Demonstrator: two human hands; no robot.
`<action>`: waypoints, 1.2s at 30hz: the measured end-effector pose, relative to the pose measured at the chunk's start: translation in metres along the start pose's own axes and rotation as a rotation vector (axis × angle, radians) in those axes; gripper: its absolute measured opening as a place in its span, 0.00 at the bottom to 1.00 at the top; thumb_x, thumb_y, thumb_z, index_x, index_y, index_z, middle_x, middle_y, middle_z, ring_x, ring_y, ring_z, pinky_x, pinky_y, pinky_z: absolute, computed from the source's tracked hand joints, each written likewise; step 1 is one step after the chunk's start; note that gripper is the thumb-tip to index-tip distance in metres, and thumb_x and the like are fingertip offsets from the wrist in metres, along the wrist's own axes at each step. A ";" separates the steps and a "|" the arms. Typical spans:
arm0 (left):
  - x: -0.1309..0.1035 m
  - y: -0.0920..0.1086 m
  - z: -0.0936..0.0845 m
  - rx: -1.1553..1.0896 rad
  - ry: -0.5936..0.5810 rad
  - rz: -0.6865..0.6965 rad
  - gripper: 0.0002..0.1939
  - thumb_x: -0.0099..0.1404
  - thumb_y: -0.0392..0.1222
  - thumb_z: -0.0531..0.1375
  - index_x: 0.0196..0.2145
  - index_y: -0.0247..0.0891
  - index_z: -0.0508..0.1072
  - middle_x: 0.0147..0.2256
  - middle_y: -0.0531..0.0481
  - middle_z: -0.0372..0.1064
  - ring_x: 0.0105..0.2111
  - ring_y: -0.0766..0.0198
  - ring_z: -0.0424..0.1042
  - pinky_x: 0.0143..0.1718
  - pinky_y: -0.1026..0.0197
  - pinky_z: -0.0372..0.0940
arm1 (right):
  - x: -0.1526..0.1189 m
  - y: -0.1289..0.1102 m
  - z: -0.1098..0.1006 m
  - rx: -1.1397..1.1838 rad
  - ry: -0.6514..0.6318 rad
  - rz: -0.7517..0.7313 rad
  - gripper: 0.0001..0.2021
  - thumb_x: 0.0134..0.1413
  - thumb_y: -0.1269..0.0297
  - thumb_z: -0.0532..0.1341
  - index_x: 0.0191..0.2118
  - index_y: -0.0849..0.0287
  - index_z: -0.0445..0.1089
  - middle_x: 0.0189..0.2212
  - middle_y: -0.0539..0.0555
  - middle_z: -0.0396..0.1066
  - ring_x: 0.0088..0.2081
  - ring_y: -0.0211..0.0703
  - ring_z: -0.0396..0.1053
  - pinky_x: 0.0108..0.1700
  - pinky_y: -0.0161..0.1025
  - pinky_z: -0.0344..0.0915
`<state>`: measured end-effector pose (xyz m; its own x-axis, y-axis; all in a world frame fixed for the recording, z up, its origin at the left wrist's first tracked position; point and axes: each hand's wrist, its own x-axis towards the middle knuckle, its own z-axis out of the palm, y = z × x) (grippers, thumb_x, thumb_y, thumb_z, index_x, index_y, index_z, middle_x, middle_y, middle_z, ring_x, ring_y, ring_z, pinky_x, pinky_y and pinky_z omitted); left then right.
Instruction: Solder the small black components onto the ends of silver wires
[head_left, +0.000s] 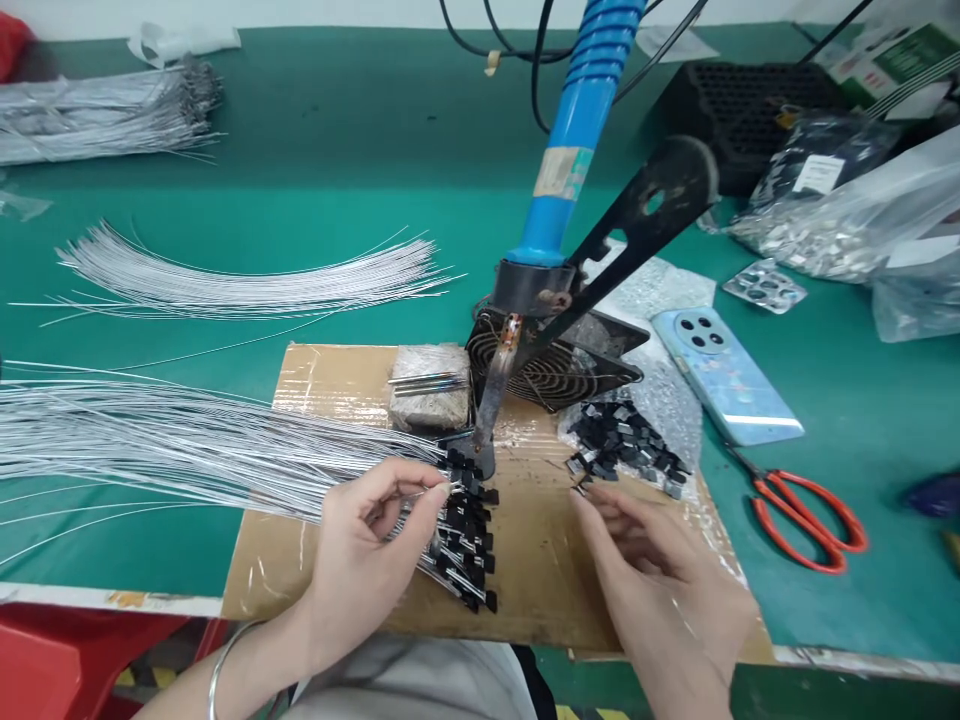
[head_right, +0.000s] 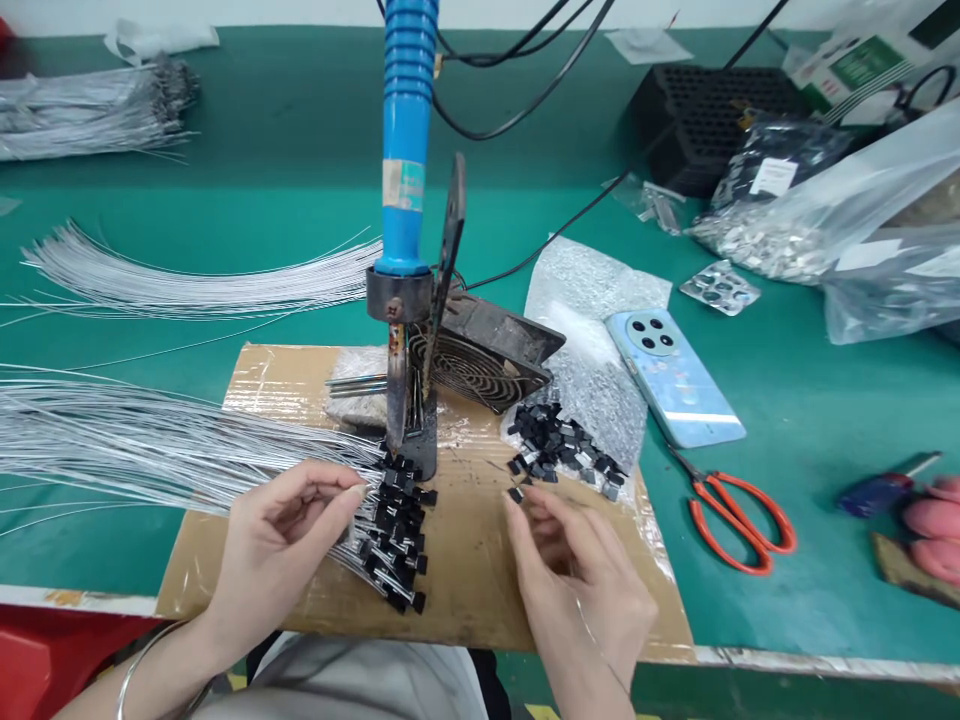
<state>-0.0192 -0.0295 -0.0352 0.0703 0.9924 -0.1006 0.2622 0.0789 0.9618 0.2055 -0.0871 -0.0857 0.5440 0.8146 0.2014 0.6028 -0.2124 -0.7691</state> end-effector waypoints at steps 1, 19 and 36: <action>0.001 0.001 0.000 -0.006 0.001 0.000 0.05 0.66 0.37 0.63 0.33 0.37 0.80 0.24 0.51 0.74 0.20 0.69 0.63 0.20 0.66 0.57 | 0.004 0.006 0.000 -0.112 -0.010 -0.120 0.14 0.59 0.53 0.71 0.39 0.61 0.82 0.29 0.55 0.76 0.27 0.43 0.70 0.30 0.40 0.67; 0.004 0.010 -0.007 -0.013 -0.080 -0.054 0.05 0.65 0.36 0.64 0.31 0.38 0.79 0.26 0.52 0.75 0.24 0.69 0.67 0.25 0.68 0.61 | 0.033 0.020 -0.013 -0.349 -0.147 -0.682 0.12 0.74 0.63 0.59 0.40 0.64 0.76 0.33 0.55 0.79 0.31 0.40 0.77 0.40 0.36 0.69; 0.005 0.018 -0.006 0.053 -0.053 -0.061 0.06 0.64 0.36 0.64 0.30 0.37 0.80 0.25 0.51 0.76 0.24 0.67 0.69 0.26 0.67 0.63 | 0.024 0.000 -0.002 -0.203 -0.026 -0.241 0.11 0.65 0.58 0.65 0.38 0.60 0.80 0.26 0.51 0.76 0.24 0.37 0.73 0.30 0.34 0.70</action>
<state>-0.0201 -0.0226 -0.0168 0.1029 0.9794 -0.1737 0.3178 0.1331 0.9388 0.2200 -0.0682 -0.0800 0.3583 0.8673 0.3455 0.8182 -0.1135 -0.5637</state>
